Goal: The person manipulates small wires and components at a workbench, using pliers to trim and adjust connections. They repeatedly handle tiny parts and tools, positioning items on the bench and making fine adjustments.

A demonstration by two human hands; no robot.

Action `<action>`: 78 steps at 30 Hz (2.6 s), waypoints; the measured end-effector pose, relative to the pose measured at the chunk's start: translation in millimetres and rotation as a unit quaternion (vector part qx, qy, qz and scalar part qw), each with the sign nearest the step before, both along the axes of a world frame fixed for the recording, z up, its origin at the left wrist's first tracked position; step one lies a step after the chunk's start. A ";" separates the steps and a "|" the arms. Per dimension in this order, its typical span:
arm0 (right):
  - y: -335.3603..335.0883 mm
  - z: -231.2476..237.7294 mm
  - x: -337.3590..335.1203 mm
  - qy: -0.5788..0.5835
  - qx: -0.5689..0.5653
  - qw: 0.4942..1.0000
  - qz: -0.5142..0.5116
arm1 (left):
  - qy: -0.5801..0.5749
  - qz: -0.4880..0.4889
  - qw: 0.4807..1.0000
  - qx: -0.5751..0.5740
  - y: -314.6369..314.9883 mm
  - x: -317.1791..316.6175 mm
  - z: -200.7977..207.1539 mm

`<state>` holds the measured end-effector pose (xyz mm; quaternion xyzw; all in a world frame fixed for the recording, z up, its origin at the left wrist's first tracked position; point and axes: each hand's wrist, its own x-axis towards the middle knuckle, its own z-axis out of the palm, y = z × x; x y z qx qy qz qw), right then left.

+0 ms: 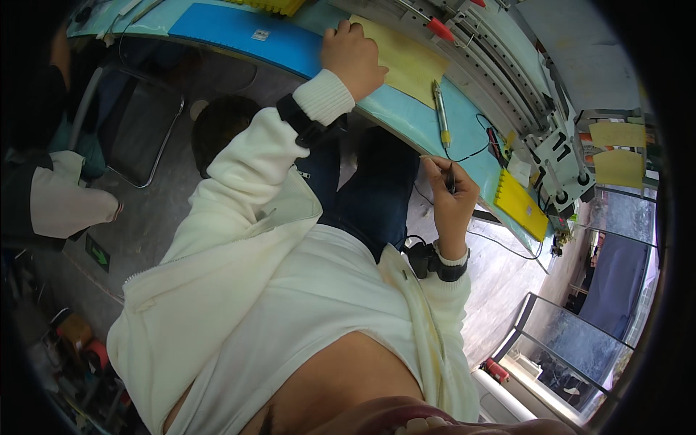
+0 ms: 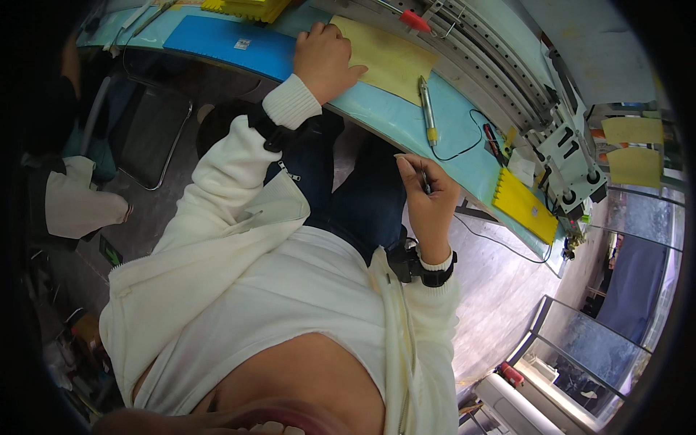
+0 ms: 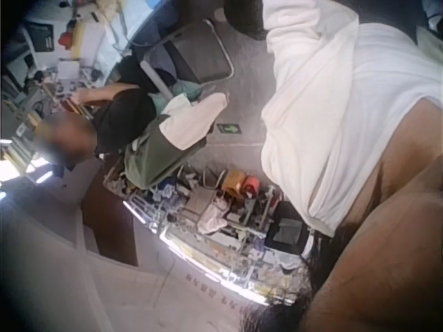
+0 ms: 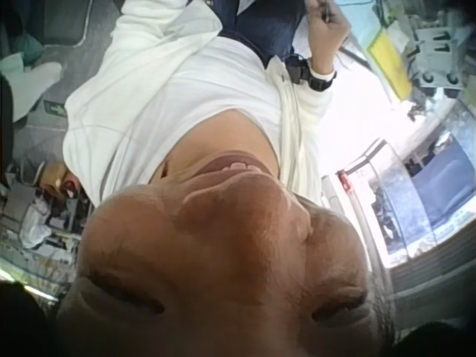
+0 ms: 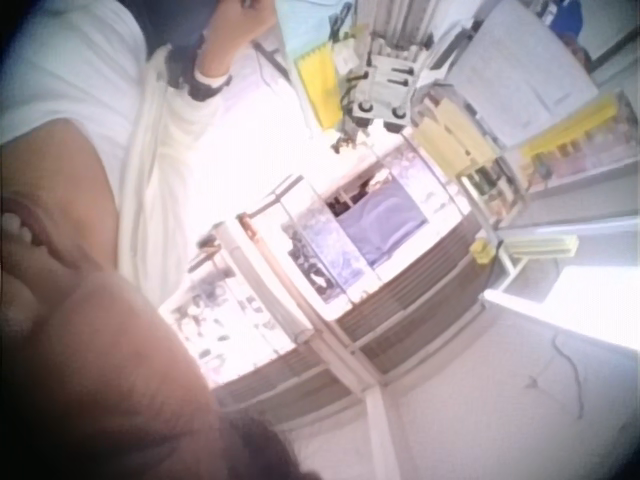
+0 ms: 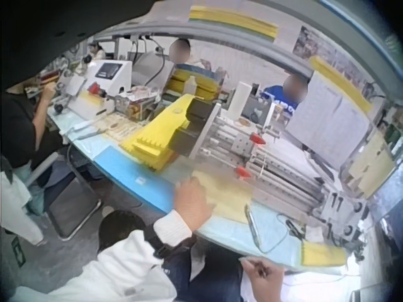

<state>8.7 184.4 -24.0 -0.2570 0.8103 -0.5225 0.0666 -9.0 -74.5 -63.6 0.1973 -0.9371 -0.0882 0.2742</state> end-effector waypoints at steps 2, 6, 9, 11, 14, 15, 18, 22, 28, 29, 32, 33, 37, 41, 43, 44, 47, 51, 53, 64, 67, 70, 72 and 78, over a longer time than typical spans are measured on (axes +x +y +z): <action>2.3 -0.7 -2.0 0.001 0.004 1.000 -0.005 | -0.017 -0.004 1.000 0.015 2.0 -9.9 -1.3; 5.1 -4.7 -9.1 -0.012 -0.008 1.000 -0.014 | 0.105 -0.073 0.944 0.305 -3.4 -3.9 4.9; 6.7 -8.2 -18.8 -0.011 -0.015 1.000 -0.022 | 0.236 -0.100 0.895 0.366 -24.5 36.1 10.4; 7.7 -8.6 -27.3 -0.007 -0.003 1.000 -0.020 | 0.245 -0.079 0.898 0.355 -49.6 77.2 13.0; 3.9 -9.6 -40.3 -0.004 -0.004 1.000 -0.025 | 0.205 0.012 0.915 0.348 -87.6 139.2 9.1; 2.5 -8.7 -45.5 -0.001 -0.002 1.000 -0.024 | 0.181 0.054 0.918 0.348 -98.0 157.7 5.5; -6.3 -7.6 -59.9 0.006 0.013 1.000 -0.022 | -0.063 0.206 0.948 0.236 -122.6 199.8 -5.7; -19.9 -1.6 -84.5 0.067 0.101 0.992 -0.030 | 0.030 0.179 0.981 0.066 -122.2 204.0 -16.4; -42.8 0.9 -132.1 0.310 0.265 0.912 -0.052 | 0.203 0.043 0.962 0.178 -69.8 140.1 14.2; -45.4 -1.7 -136.8 0.312 0.279 0.907 -0.046 | 0.216 0.013 0.951 0.221 -55.3 127.9 17.9; -52.2 -11.3 -147.6 0.329 0.301 0.894 -0.035 | 0.223 -0.086 0.936 0.257 -19.5 97.0 23.5; -54.1 -14.9 -149.8 0.342 0.297 0.891 -0.035 | 0.217 -0.113 0.931 0.271 -10.1 88.8 24.3; -63.5 -26.5 -156.4 0.379 0.298 0.876 -0.034 | 0.203 -0.186 0.907 0.319 18.5 65.8 24.2; -72.0 -23.4 -153.1 0.380 0.326 0.865 -0.042 | 0.181 -0.213 0.883 0.377 34.2 57.0 23.8; -71.2 -13.4 -142.4 0.366 0.333 0.866 -0.074 | 0.185 -0.223 0.868 0.404 37.3 54.9 22.3; -69.7 -7.5 -133.9 0.367 0.293 0.880 -0.065 | 0.172 -0.220 0.858 0.432 38.2 54.6 21.5; -58.5 8.9 -95.3 0.318 0.178 0.931 -0.021 | 0.120 -0.209 0.828 0.507 43.5 55.0 19.5; -59.6 8.9 -53.9 0.231 0.059 0.968 0.079 | 0.111 -0.213 0.689 0.683 53.1 55.3 17.9; -61.6 7.2 -46.6 0.228 0.044 0.968 0.094 | 0.142 -0.197 0.665 0.707 52.5 58.2 15.7; -70.8 3.6 -50.2 0.235 0.035 0.967 0.095 | 0.157 0.060 0.845 0.507 -52.9 177.5 -22.6; -60.7 1.4 -59.1 0.234 0.058 0.967 0.078 | 0.045 0.218 0.885 0.408 -96.1 218.6 -46.6; -54.1 -1.0 -66.1 0.215 0.097 0.971 0.042 | -0.112 0.326 0.918 0.196 -118.5 240.4 -71.9; -52.9 -3.3 -71.6 0.184 0.086 0.979 0.037 | -0.144 0.344 0.922 0.109 -124.8 242.5 -73.9; -36.7 7.2 -99.6 0.190 0.102 0.976 -0.017 | 0.114 0.183 0.967 0.137 -99.5 183.9 9.4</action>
